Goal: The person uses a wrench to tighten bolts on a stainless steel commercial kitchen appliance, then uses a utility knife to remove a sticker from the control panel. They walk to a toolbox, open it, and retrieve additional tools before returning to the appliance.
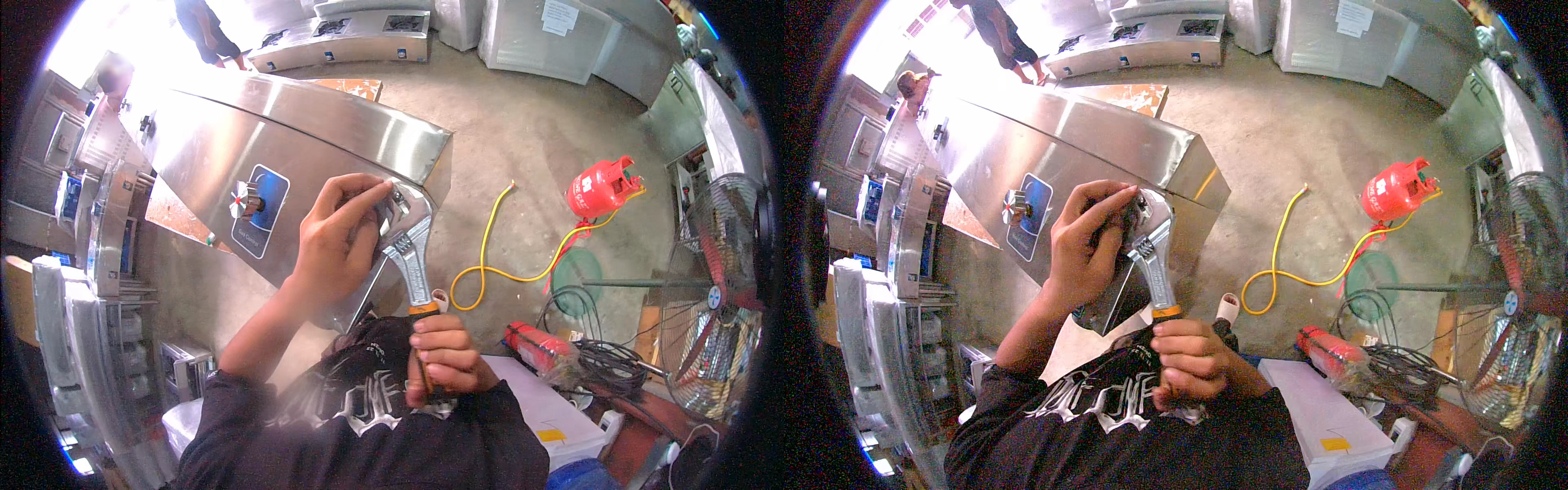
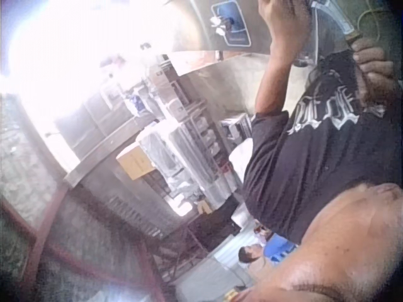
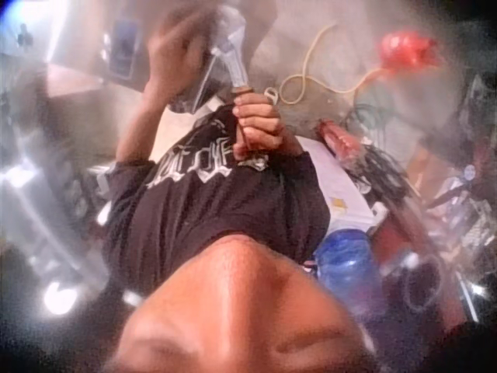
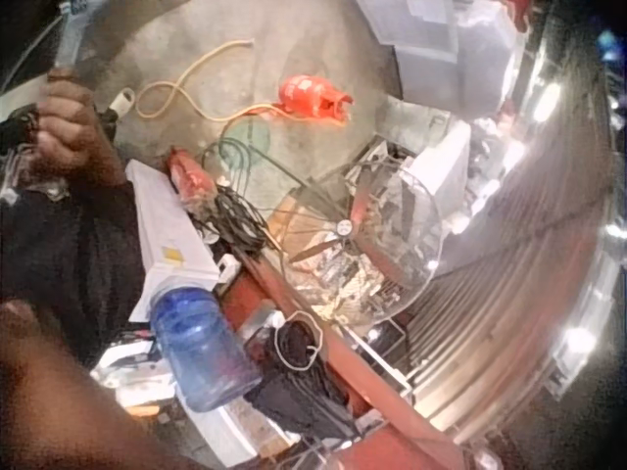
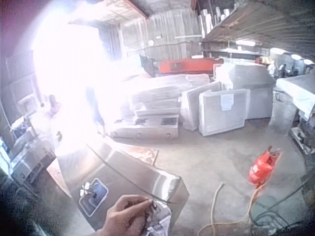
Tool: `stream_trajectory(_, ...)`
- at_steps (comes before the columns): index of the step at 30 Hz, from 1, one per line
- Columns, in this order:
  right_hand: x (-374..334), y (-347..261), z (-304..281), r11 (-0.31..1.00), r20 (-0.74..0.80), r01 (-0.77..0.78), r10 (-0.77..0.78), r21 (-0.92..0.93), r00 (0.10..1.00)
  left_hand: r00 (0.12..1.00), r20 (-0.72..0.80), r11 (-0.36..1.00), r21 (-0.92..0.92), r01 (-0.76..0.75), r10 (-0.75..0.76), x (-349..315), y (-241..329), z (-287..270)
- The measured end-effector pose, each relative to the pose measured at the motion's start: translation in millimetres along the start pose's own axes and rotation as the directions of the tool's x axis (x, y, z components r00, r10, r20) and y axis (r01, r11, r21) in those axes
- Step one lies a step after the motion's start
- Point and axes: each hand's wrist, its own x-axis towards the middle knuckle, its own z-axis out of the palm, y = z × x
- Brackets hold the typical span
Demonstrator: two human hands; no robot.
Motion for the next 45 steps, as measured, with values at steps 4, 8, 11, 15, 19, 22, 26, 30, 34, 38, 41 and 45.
stream_trajectory(4, 34, 1, -10, 0.988, -0.216, -0.132, 0.146, 0.077, 0.965, 1.000, -0.001, 0.999, -0.049, 0.002, -0.002, -1, -2, -2)
stream_trajectory(8, 85, 30, -43, 0.921, -0.066, -0.199, 0.233, 0.334, 0.970, 0.999, -0.039, 0.998, -0.051, -0.031, 0.029, -1, -4, -2)
stream_trajectory(11, 126, 52, -62, 0.817, 0.116, -0.357, 0.343, 0.453, 0.932, 0.996, -0.087, 0.999, -0.042, -0.024, 0.021, -1, -4, -2)
stream_trajectory(15, 186, 114, -67, 0.525, 0.441, -0.544, 0.319, 0.654, 0.838, 0.985, -0.152, 0.989, -0.131, 0.063, -0.083, -4, -4, -1)
stream_trajectory(19, 226, 165, -44, 0.284, 0.555, -0.645, 0.339, 0.709, 0.760, 0.966, -0.218, 0.980, -0.173, 0.104, -0.141, -6, -7, -3)
stream_trajectory(22, 238, 163, -43, 0.290, 0.531, -0.623, 0.339, 0.726, 0.777, 0.981, -0.167, 0.985, -0.155, 0.073, -0.099, -5, -8, -5)
stream_trajectory(26, 207, 114, -60, 0.542, 0.324, -0.476, 0.356, 0.692, 0.877, 0.998, -0.059, 0.999, 0.020, -0.036, 0.037, -5, -6, -3)
stream_trajectory(30, 152, 64, -67, 0.763, -0.041, -0.285, 0.377, 0.580, 0.925, 0.999, -0.003, 0.993, 0.110, -0.048, 0.048, -4, -3, -1)
stream_trajectory(34, 123, 45, -63, 0.876, -0.224, -0.186, 0.310, 0.445, 0.924, 0.999, 0.013, 0.993, 0.115, -0.032, 0.030, -2, -1, -1)
stream_trajectory(38, 111, 42, -54, 0.909, -0.328, -0.114, 0.258, 0.401, 0.909, 1.000, 0.008, 0.993, 0.115, -0.021, 0.020, -2, 0, -1)
stream_trajectory(41, 100, 37, -45, 0.944, -0.359, -0.085, 0.203, 0.319, 0.911, 1.000, -0.006, 0.994, 0.105, -0.024, 0.025, -3, 1, -1)
stream_trajectory(45, 82, 23, -27, 0.974, -0.349, -0.077, 0.150, 0.213, 0.925, 1.000, -0.011, 0.996, 0.088, -0.012, 0.013, -3, -1, 0)
